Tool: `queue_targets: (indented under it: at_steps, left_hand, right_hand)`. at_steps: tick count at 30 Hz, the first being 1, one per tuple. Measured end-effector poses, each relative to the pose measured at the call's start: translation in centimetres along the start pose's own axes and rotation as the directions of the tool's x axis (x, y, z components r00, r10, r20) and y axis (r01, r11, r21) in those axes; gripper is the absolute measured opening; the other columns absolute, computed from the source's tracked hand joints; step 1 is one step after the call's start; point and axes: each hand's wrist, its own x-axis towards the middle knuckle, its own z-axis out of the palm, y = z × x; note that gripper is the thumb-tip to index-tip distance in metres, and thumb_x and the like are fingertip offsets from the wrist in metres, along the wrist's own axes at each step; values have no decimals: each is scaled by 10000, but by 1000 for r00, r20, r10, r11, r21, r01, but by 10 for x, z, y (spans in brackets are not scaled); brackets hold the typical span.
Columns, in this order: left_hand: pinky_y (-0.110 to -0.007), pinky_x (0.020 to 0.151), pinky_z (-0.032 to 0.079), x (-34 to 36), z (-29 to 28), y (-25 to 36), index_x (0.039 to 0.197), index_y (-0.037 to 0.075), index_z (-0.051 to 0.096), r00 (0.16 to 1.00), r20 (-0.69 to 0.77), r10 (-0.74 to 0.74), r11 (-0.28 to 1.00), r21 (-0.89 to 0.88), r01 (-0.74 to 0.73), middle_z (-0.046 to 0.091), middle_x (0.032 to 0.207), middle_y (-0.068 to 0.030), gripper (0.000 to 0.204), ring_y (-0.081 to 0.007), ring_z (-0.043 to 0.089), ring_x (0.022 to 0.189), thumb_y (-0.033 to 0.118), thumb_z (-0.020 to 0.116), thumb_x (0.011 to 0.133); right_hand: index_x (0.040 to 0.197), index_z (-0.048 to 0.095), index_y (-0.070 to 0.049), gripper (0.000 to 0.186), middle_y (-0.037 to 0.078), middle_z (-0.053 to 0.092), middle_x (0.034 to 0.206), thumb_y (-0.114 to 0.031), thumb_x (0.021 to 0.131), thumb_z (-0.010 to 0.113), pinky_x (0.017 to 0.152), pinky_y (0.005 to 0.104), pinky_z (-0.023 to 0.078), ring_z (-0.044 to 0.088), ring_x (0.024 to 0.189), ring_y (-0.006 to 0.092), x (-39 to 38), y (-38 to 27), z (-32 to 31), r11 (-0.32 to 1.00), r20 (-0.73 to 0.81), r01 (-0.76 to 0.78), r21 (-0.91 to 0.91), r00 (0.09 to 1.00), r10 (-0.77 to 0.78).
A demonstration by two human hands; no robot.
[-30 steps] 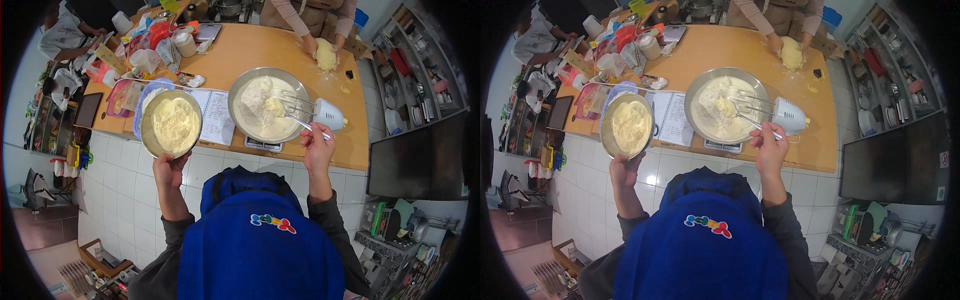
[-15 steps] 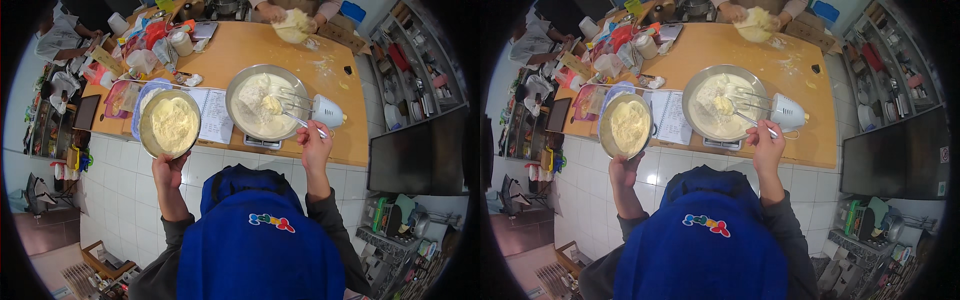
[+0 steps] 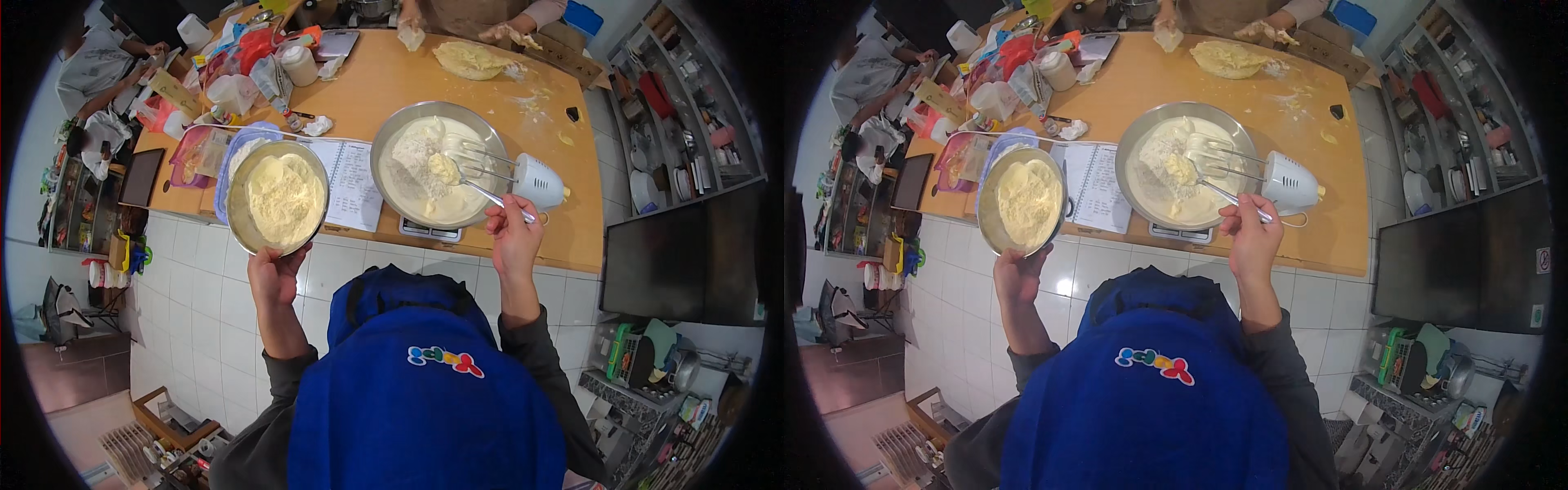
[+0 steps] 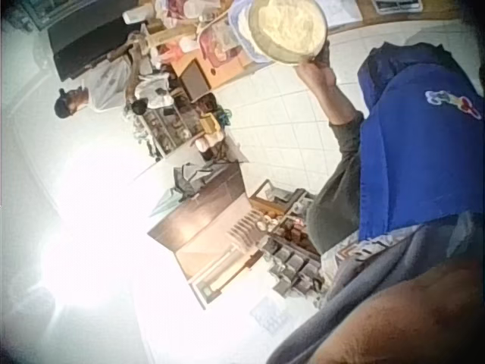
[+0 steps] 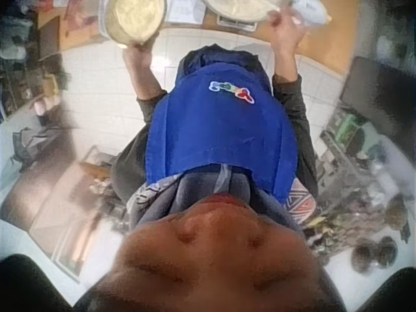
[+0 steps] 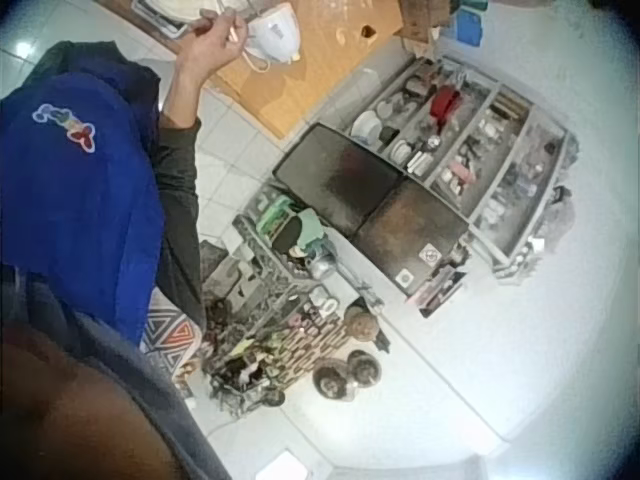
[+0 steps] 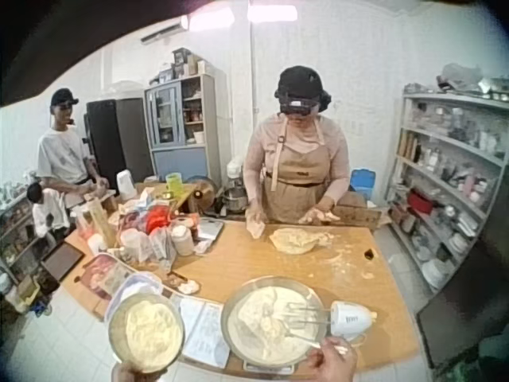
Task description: The person adds ingredients to a bowl by hand, using a spoon to scoop flour from a blue container and cornstarch from a bag into a bowl on a scale.
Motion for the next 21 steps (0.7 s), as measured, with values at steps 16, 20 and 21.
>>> queue_targets:
  at_steps: [16, 20, 21]
  left_hand:
    - [-370, 697, 533, -3, 10, -1, 1168, -123, 315, 999, -45, 15, 1000, 3, -15, 528, 993, -254, 529, -347, 597, 774, 22, 352, 661]
    - [-360, 681, 541, -2, 8, -3, 1166, -124, 316, 998, -54, 11, 1000, 10, -11, 534, 983, -252, 527, -346, 601, 753, 22, 353, 661]
    - [-359, 678, 543, -2, 7, -3, 1166, -124, 315, 999, -52, 7, 1000, 6, -7, 533, 984, -253, 527, -347, 601, 753, 21, 352, 662]
  right_hand:
    - [888, 519, 1, 137, 109, 588, 669, -125, 836, 534, 465, 221, 390, 498, 484, 109, 1, 2, 0, 996, 22, 26, -82, 999, -24]
    - [888, 523, 2, 140, 109, 586, 670, -127, 837, 534, 464, 220, 389, 499, 484, 110, 1, 2, 1, 994, 23, 36, -102, 999, -34]
    - [887, 523, 2, 140, 110, 585, 671, -128, 837, 534, 464, 219, 389, 499, 484, 111, 1, 2, 1, 994, 28, 39, -102, 999, -37]
